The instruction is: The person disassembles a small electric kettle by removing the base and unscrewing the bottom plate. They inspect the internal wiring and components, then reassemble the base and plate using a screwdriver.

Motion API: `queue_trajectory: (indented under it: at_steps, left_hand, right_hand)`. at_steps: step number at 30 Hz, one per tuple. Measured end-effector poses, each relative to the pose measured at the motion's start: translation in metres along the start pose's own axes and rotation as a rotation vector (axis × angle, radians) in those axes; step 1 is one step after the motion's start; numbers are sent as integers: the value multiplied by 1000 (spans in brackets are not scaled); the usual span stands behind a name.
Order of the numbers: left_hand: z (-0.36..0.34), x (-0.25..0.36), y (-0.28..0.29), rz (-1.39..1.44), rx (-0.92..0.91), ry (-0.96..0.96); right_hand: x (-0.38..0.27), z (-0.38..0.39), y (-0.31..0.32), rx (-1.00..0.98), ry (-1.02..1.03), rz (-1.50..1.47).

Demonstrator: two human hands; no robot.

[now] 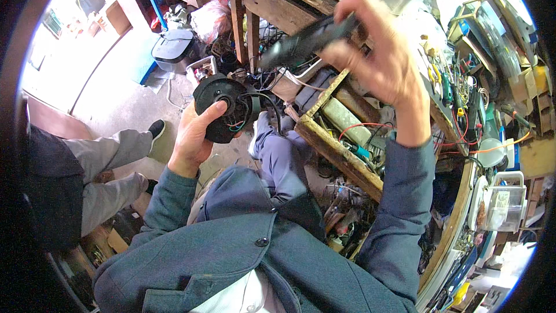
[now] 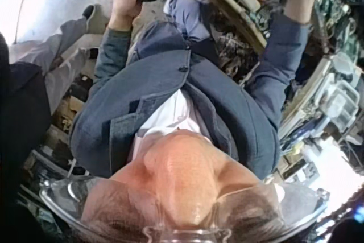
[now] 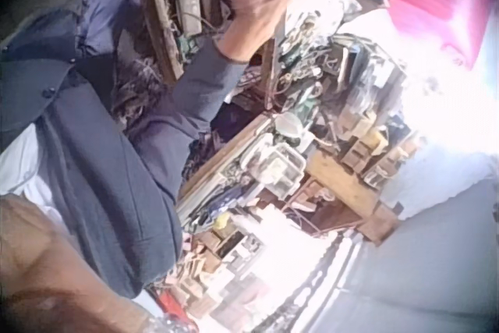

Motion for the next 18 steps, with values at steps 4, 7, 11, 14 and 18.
queue_trajectory:
  at_steps: [4,7,11,14,18]
  left_hand:
    - [-5,-9,-2,-182,-23,-63]
    - [-5,-15,-8,-205,3,-60]
    - [4,-32,-10,-32,-61,-51]
    - [12,-44,-10,-59,-150,-84]
    - [25,-52,-9,-95,-228,-115]
  right_hand:
    - [-38,8,-51,-367,-43,-20]
    - [-59,9,-84,-476,-2,80]
    - [-80,4,-127,-547,84,99]
    - [-80,7,-160,-563,142,93]
    - [-70,13,-176,-438,15,-88]
Point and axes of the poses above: each hand's wrist, its own z-axis away from the middle knuckle, its own y-axis out of the back of the hand, x = y × z, the point moved 6 cm from there along -z, towards the middle knuckle, and after that the axes turned 12 degrees about -z, right-handed, at the moved point
